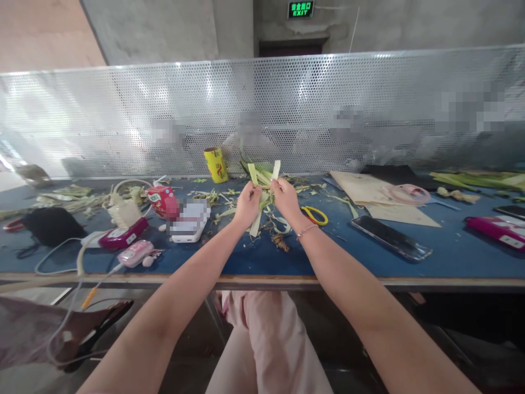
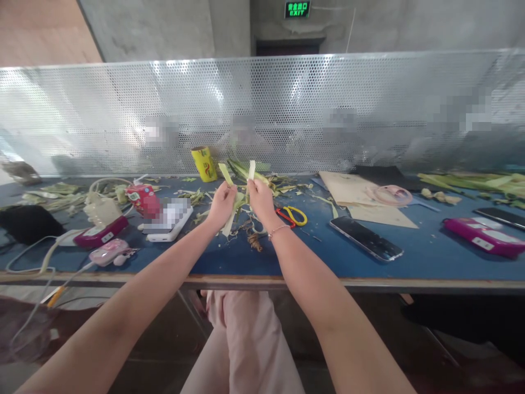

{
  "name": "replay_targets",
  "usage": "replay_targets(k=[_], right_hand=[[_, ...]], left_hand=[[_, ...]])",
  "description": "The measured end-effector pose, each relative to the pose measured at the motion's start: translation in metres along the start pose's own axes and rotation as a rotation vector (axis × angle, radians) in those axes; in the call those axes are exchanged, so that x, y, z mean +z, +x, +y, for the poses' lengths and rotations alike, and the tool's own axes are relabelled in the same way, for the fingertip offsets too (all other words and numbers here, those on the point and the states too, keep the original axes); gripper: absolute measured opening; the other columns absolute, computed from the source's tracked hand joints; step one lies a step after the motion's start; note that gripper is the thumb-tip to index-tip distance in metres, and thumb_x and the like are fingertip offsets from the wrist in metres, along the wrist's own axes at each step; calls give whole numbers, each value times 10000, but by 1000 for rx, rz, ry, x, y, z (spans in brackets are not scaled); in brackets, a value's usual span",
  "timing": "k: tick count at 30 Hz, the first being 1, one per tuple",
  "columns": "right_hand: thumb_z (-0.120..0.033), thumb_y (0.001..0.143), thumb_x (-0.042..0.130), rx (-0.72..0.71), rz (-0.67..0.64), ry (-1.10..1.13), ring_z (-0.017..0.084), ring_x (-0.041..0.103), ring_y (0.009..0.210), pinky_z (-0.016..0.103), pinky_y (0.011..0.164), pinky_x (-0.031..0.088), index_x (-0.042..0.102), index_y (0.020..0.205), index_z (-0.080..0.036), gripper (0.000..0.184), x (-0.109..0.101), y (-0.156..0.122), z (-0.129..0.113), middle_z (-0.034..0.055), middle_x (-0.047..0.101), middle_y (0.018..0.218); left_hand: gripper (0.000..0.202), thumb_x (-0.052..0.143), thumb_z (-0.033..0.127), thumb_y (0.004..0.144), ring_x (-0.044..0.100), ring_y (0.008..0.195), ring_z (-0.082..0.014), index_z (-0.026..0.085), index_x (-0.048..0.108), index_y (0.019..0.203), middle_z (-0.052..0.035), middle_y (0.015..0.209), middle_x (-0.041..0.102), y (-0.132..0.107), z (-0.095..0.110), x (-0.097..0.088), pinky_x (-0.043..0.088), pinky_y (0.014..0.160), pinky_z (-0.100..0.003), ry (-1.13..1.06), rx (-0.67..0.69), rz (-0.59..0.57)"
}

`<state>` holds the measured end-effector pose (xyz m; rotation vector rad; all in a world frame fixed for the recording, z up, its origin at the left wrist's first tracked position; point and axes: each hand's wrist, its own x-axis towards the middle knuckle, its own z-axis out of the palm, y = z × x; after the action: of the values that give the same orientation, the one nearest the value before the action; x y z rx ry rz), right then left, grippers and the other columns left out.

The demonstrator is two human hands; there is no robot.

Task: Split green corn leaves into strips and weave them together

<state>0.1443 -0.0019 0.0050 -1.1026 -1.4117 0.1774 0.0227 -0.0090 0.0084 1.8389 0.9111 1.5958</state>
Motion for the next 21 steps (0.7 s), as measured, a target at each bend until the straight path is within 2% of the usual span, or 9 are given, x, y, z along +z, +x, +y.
replay_targets(k=[5, 9, 12, 15, 18, 21], right_hand=[[-369, 907, 370, -34, 56, -59, 120, 334, 539, 273, 554, 228, 290, 607, -218, 345, -4, 1, 1, -40, 357, 547], [-399, 898, 389, -70, 28, -126, 121, 339, 545, 268, 564, 232, 320, 624, -218, 336, -13, 4, 5, -40, 367, 549], [-428, 886, 406, -80, 59, -148, 119, 332, 538, 266, 563, 234, 337, 608, -216, 357, -23, 9, 10, -43, 354, 525], [-434, 872, 425, -75, 66, -110, 113, 306, 525, 267, 552, 226, 331, 575, -211, 383, -30, 12, 12, -47, 329, 503], [-434, 842, 463, -66, 11, -49, 105, 276, 522, 269, 539, 215, 324, 538, -205, 405, -33, 13, 9, -50, 286, 496], [-442, 804, 502, -28, -39, 18, 99, 274, 526, 267, 530, 215, 377, 529, -196, 390, -33, 14, 9, -48, 284, 505]], left_hand=[[228, 487, 279, 865, 313, 502, -78, 197, 397, 672, 51, 559, 334, 0, -2, 2, 263, 492, -235, -39, -4, -38], [213, 520, 296, 848, 393, 558, -86, 190, 443, 680, 38, 594, 427, -4, -1, 6, 328, 557, -234, -17, 18, -52], [193, 515, 300, 851, 434, 594, -92, 183, 476, 702, 26, 625, 483, -7, 2, 9, 356, 593, -235, -14, 20, -54], [193, 501, 281, 859, 439, 573, -85, 182, 473, 696, 25, 627, 502, -7, 2, 8, 358, 575, -222, -9, -42, 20], [202, 455, 300, 880, 416, 509, -69, 190, 456, 712, 25, 652, 535, -3, 0, 4, 344, 520, -211, -58, -141, 95], [191, 440, 335, 886, 380, 451, -55, 200, 442, 750, 28, 677, 569, 1, -1, -2, 315, 468, -201, -125, -211, 146]])
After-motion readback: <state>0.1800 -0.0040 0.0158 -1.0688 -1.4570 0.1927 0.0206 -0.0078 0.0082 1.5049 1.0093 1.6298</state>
